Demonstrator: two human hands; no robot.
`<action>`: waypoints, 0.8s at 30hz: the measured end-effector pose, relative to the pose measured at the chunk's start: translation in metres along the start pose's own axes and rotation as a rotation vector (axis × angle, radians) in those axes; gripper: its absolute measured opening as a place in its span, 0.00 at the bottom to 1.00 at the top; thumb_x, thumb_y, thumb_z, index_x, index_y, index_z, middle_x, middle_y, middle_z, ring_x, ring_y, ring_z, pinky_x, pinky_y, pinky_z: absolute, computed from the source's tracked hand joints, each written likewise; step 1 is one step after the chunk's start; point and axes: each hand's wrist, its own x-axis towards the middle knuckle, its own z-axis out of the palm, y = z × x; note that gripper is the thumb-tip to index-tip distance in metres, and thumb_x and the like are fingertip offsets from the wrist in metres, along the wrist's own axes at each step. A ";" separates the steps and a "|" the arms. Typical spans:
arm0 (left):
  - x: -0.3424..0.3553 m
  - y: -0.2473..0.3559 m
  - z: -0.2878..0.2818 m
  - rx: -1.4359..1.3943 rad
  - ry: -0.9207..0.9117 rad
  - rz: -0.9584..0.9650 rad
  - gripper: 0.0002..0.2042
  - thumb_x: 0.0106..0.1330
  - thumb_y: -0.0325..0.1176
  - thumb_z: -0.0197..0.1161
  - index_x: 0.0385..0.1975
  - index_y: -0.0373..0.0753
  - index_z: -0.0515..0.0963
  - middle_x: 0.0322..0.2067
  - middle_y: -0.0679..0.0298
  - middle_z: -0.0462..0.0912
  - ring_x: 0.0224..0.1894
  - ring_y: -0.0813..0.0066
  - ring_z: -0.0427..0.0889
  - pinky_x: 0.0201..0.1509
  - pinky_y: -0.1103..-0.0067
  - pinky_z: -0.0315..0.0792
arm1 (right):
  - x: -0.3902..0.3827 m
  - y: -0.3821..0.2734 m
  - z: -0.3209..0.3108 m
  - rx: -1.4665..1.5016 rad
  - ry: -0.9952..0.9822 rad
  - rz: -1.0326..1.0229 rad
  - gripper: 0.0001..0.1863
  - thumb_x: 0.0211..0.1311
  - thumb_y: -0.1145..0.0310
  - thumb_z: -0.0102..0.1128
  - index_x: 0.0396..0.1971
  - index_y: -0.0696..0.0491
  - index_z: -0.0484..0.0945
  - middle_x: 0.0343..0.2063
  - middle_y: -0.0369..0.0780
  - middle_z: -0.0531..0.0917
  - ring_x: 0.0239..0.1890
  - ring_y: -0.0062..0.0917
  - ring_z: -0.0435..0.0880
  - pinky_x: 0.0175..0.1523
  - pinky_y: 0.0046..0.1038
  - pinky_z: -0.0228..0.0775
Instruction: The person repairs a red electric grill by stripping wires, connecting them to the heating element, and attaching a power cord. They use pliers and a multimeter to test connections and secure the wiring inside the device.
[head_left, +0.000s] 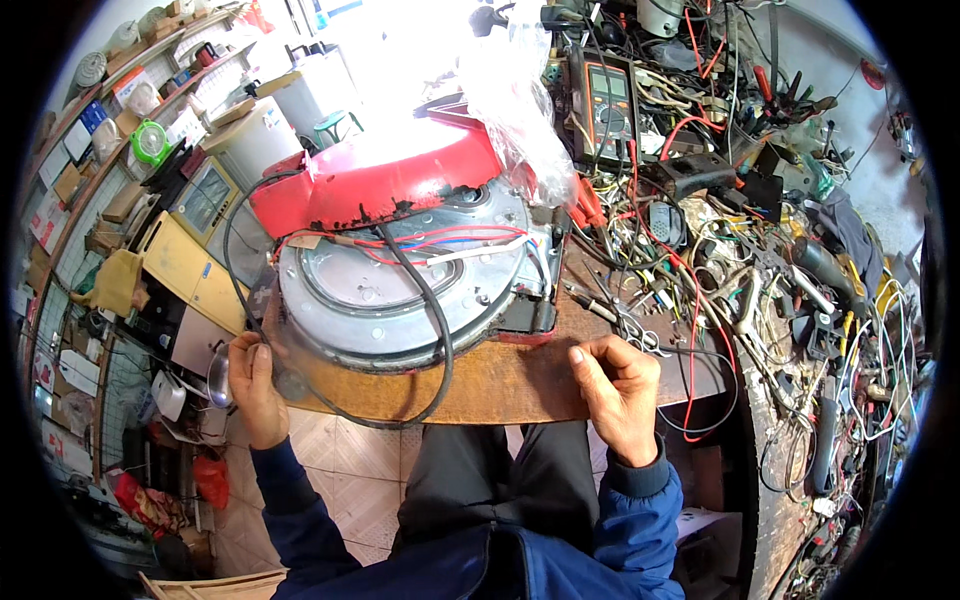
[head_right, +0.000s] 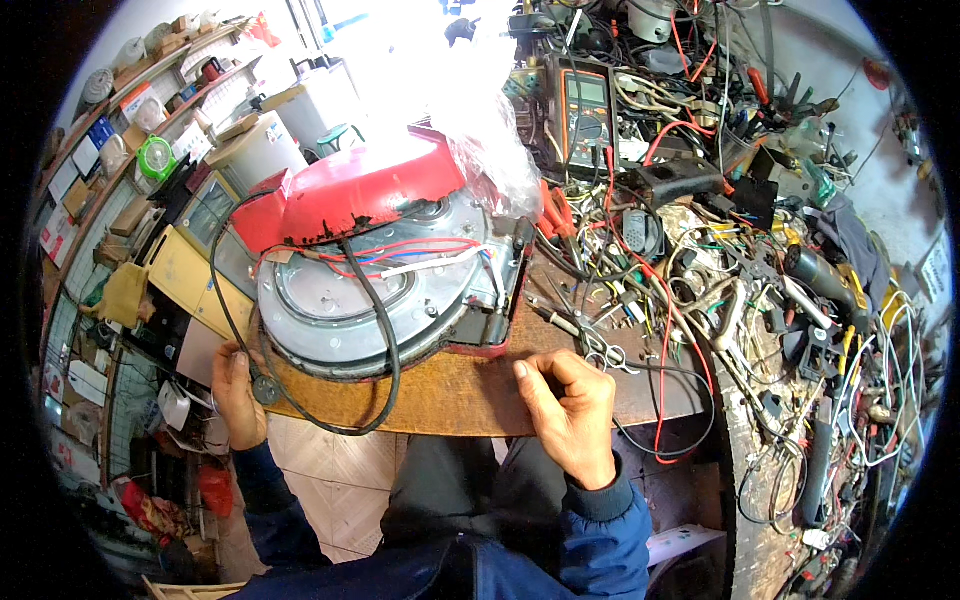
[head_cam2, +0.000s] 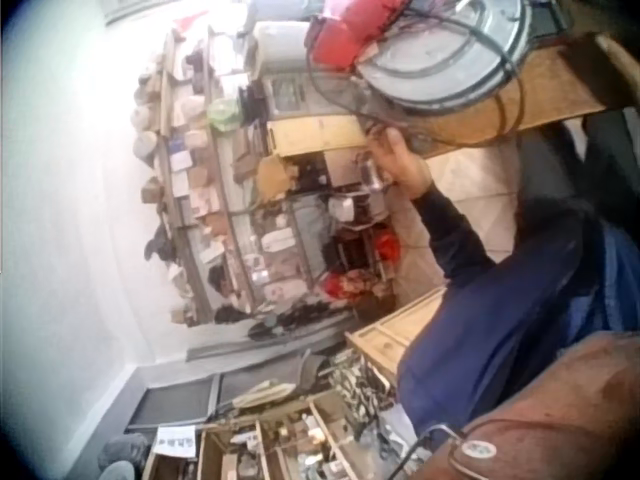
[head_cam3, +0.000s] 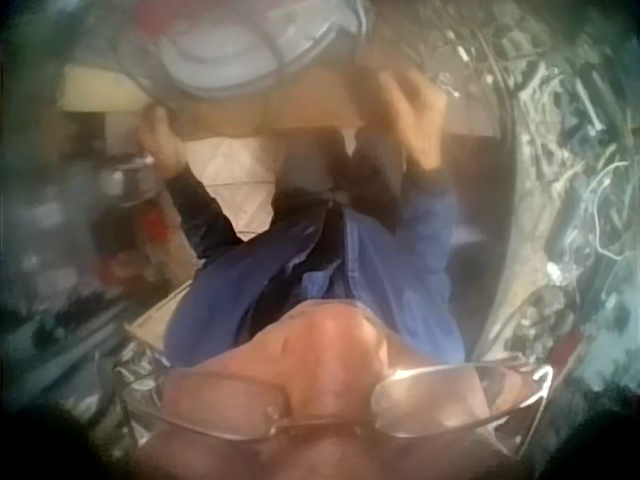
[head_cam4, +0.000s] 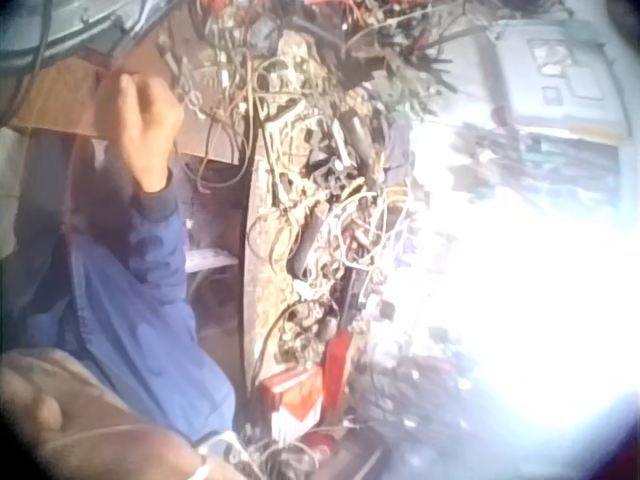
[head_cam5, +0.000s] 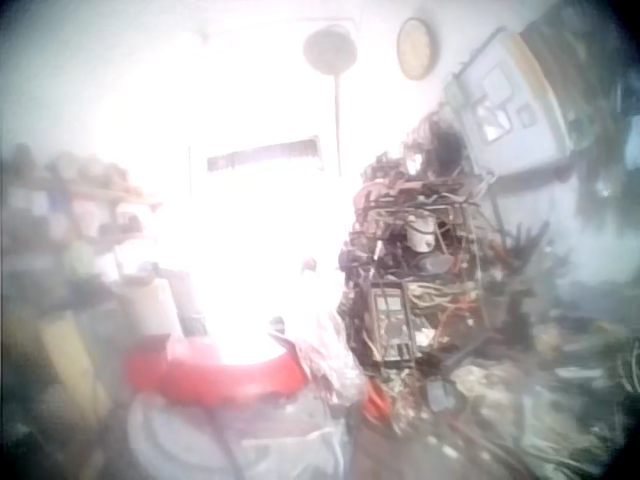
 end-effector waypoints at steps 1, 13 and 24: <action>-0.001 0.001 0.000 0.000 0.001 -0.007 0.10 0.78 0.29 0.57 0.54 0.35 0.70 0.37 0.65 0.81 0.44 0.80 0.77 0.58 0.81 0.67 | 0.000 0.000 0.000 -0.006 0.001 0.004 0.08 0.66 0.73 0.69 0.28 0.61 0.83 0.20 0.37 0.80 0.23 0.17 0.75 0.29 0.24 0.67; -0.006 0.004 -0.002 0.027 -0.015 0.031 0.12 0.77 0.31 0.59 0.55 0.35 0.71 0.39 0.64 0.80 0.44 0.78 0.78 0.53 0.80 0.71 | -0.002 0.003 0.007 -0.024 0.038 0.020 0.08 0.67 0.72 0.70 0.29 0.61 0.84 0.19 0.31 0.78 0.24 0.12 0.71 0.28 0.21 0.63; -0.008 0.004 0.001 0.006 -0.011 0.022 0.11 0.77 0.32 0.59 0.54 0.38 0.72 0.38 0.65 0.81 0.42 0.79 0.79 0.48 0.83 0.75 | -0.003 -0.003 0.008 -0.068 0.052 0.008 0.10 0.68 0.71 0.69 0.29 0.62 0.83 0.20 0.30 0.78 0.25 0.11 0.70 0.29 0.19 0.63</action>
